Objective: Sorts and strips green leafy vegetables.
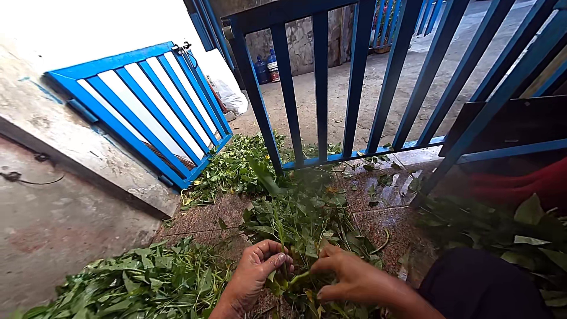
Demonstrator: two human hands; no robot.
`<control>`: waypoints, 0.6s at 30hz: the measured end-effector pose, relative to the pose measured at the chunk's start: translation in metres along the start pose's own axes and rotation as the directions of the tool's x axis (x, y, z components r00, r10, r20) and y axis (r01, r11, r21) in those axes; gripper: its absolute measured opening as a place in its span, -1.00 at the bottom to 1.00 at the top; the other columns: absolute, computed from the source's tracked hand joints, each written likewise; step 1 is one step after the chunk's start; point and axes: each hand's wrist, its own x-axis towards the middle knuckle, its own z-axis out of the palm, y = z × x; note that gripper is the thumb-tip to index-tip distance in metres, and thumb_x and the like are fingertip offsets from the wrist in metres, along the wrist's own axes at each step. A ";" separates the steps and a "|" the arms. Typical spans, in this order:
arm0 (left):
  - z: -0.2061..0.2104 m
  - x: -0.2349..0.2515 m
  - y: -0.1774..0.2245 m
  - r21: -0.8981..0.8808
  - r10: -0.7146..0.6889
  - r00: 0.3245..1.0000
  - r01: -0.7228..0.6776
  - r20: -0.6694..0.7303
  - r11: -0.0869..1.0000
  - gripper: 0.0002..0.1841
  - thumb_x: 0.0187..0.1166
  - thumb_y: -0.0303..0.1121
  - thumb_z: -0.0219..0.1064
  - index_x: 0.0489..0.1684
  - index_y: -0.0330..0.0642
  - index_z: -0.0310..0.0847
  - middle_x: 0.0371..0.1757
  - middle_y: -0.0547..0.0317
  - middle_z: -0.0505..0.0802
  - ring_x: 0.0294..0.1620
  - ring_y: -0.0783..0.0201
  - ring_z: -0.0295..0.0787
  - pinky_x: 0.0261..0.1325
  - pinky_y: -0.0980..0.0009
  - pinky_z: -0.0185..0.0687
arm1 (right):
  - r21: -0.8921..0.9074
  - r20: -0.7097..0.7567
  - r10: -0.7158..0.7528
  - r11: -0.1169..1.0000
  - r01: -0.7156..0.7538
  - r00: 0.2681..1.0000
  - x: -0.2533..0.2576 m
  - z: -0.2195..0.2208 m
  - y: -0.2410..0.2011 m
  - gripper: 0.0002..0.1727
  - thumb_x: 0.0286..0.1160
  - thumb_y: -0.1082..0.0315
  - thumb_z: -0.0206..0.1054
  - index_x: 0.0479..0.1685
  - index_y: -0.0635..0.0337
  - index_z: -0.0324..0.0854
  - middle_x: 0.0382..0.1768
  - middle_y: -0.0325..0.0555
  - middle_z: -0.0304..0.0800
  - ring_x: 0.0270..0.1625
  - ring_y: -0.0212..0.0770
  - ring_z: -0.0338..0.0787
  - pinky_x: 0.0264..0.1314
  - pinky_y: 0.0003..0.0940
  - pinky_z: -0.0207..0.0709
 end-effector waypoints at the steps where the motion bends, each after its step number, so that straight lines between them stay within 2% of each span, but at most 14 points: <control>1: 0.001 0.001 -0.001 -0.044 -0.033 0.998 0.031 -0.046 0.999 -0.88 0.58 -0.58 0.32 -0.05 -0.46 0.65 -0.09 -0.27 0.88 -0.07 -0.10 0.91 0.15 0.00 0.86 | -0.110 -0.097 -0.022 0.994 0.012 0.995 0.000 0.018 -0.004 -0.39 0.25 -0.14 0.61 0.28 -0.06 0.76 0.24 0.07 0.67 0.37 0.12 0.60 0.41 0.23 0.46; 3: 0.006 0.003 -0.003 -0.138 -0.118 0.982 0.098 -0.149 0.986 -0.88 0.57 -0.60 0.31 -0.06 -0.48 0.61 -0.11 -0.28 0.87 -0.12 -0.06 0.90 0.07 0.06 0.86 | -0.273 -0.386 -0.217 0.955 0.114 0.896 0.010 0.056 -0.006 -0.29 0.08 -0.25 0.66 0.16 0.02 0.71 0.10 0.04 0.72 0.19 0.09 0.73 0.16 0.16 0.64; 4: 0.009 0.004 -0.002 -0.183 -0.177 0.962 0.140 -0.206 0.973 -0.91 0.58 -0.62 0.30 -0.08 -0.47 0.60 -0.14 -0.26 0.87 -0.18 -0.02 0.90 -0.03 0.12 0.88 | -0.350 -0.502 -0.322 0.924 0.152 0.802 0.018 0.071 -0.006 -0.32 0.10 -0.23 0.65 0.12 0.05 0.71 0.02 0.00 0.74 0.07 0.02 0.78 0.01 0.04 0.72; 6: 0.014 0.006 0.001 -0.274 -0.274 0.920 0.197 -0.280 0.941 -0.94 0.66 -0.61 0.23 -0.08 -0.45 0.55 -0.17 -0.24 0.86 -0.24 0.00 0.91 -0.17 0.15 0.90 | -0.472 -0.641 -0.497 0.856 0.211 0.584 0.033 0.092 -0.004 -0.60 0.35 0.03 0.56 0.05 0.06 0.77 -0.09 -0.06 0.80 -0.04 -0.11 0.84 -0.08 -0.18 0.78; 7: 0.015 0.007 0.002 -0.319 -0.302 0.902 0.201 -0.309 0.926 -0.94 0.70 -0.59 0.20 -0.06 -0.44 0.52 -0.19 -0.24 0.86 -0.26 -0.01 0.91 -0.19 0.13 0.90 | -0.500 -0.675 -0.549 0.832 0.241 0.493 0.039 0.097 -0.003 -0.78 0.50 0.18 0.47 0.02 0.02 0.80 -0.09 -0.10 0.82 -0.02 -0.18 0.84 -0.04 -0.29 0.79; 8: 0.014 0.008 0.002 -0.353 -0.322 0.884 0.199 -0.338 0.914 -0.93 0.73 -0.57 0.17 -0.04 -0.44 0.50 -0.20 -0.25 0.86 -0.27 -0.03 0.92 -0.20 0.11 0.91 | -0.514 -0.691 -0.588 0.809 0.285 0.421 0.043 0.099 -0.003 -0.82 0.55 0.31 0.38 0.02 -0.01 0.81 -0.05 -0.10 0.83 0.05 -0.20 0.84 0.07 -0.33 0.79; 10: 0.012 0.010 0.002 -0.393 -0.334 0.854 0.170 -0.399 0.904 -0.90 0.77 -0.55 0.14 -0.02 -0.45 0.47 -0.21 -0.26 0.86 -0.31 -0.04 0.92 -0.23 0.12 0.91 | -0.527 -0.685 -0.644 0.761 0.379 0.341 0.046 0.100 -0.001 -0.76 0.59 0.44 0.29 0.06 -0.01 0.80 0.03 -0.12 0.86 0.21 -0.18 0.83 0.30 -0.29 0.76; 11: 0.010 0.011 0.002 -0.404 -0.326 0.837 0.139 -0.440 0.904 -0.89 0.78 -0.54 0.13 0.00 -0.46 0.46 -0.23 -0.25 0.86 -0.32 -0.03 0.92 -0.25 0.14 0.91 | -0.537 -0.661 -0.674 0.731 0.420 0.329 0.045 0.100 0.001 -0.76 0.61 0.44 0.28 0.09 -0.02 0.79 0.00 -0.14 0.88 0.19 -0.18 0.84 0.30 -0.27 0.76; 13: 0.003 0.014 0.004 -0.400 -0.290 0.787 0.060 -0.545 0.914 -0.87 0.79 -0.52 0.12 -0.02 -0.47 0.48 -0.29 -0.21 0.85 -0.38 0.03 0.90 -0.30 0.19 0.90 | -0.562 -0.558 -0.738 0.672 0.483 0.380 0.039 0.103 0.010 -0.79 0.65 0.42 0.28 0.08 0.01 0.78 -0.23 -0.18 0.85 -0.05 -0.21 0.86 0.09 -0.31 0.79; 14: -0.001 0.016 0.005 -0.391 -0.267 0.766 0.022 -0.585 0.920 -0.86 0.80 -0.51 0.11 -0.03 -0.46 0.48 -0.30 -0.18 0.85 -0.39 0.05 0.89 -0.30 0.22 0.89 | -0.557 -0.480 -0.745 0.667 0.495 0.464 0.033 0.107 0.017 -0.82 0.65 0.40 0.27 0.03 0.03 0.77 -0.35 -0.18 0.79 -0.21 -0.21 0.82 -0.09 -0.33 0.75; 15: -0.007 0.016 0.008 -0.381 -0.250 0.750 -0.003 -0.612 0.924 -0.86 0.80 -0.50 0.11 -0.03 -0.45 0.48 -0.31 -0.17 0.85 -0.40 0.07 0.89 -0.31 0.24 0.89 | -0.529 -0.375 -0.698 0.702 0.477 0.610 0.023 0.110 0.024 -0.86 0.64 0.37 0.28 -0.05 0.05 0.76 -0.41 -0.17 0.77 -0.29 -0.18 0.81 -0.18 -0.30 0.74; 16: -0.012 0.016 0.012 -0.372 -0.239 0.744 -0.014 -0.624 0.928 -0.86 0.80 -0.50 0.11 -0.04 -0.45 0.48 -0.31 -0.16 0.85 -0.40 0.07 0.89 -0.31 0.24 0.88 | -0.484 -0.225 -0.551 0.779 0.398 0.804 0.012 0.110 0.028 -0.85 0.61 0.33 0.31 -0.07 0.12 0.77 -0.40 -0.07 0.81 -0.26 -0.06 0.86 -0.18 -0.18 0.77; 17: -0.017 0.015 0.015 -0.361 -0.233 0.745 -0.011 -0.625 0.932 -0.86 0.79 -0.51 0.12 -0.04 -0.46 0.49 -0.31 -0.18 0.86 -0.40 0.06 0.90 -0.31 0.23 0.88 | -0.429 -0.022 -0.269 0.873 0.234 0.963 0.003 0.105 0.024 -0.71 0.60 0.27 0.35 0.13 0.25 0.72 -0.20 0.16 0.86 -0.05 0.17 0.89 -0.02 0.07 0.76; 18: -0.019 0.014 0.017 -0.349 -0.231 0.753 0.001 -0.616 0.937 -0.87 0.79 -0.51 0.13 -0.03 -0.46 0.50 -0.30 -0.19 0.86 -0.39 0.04 0.90 -0.31 0.21 0.89 | -0.409 0.144 0.023 0.912 0.039 0.989 0.002 0.099 0.019 -0.47 0.55 0.23 0.42 0.44 0.33 0.55 0.07 0.37 0.79 0.21 0.38 0.78 0.17 0.28 0.66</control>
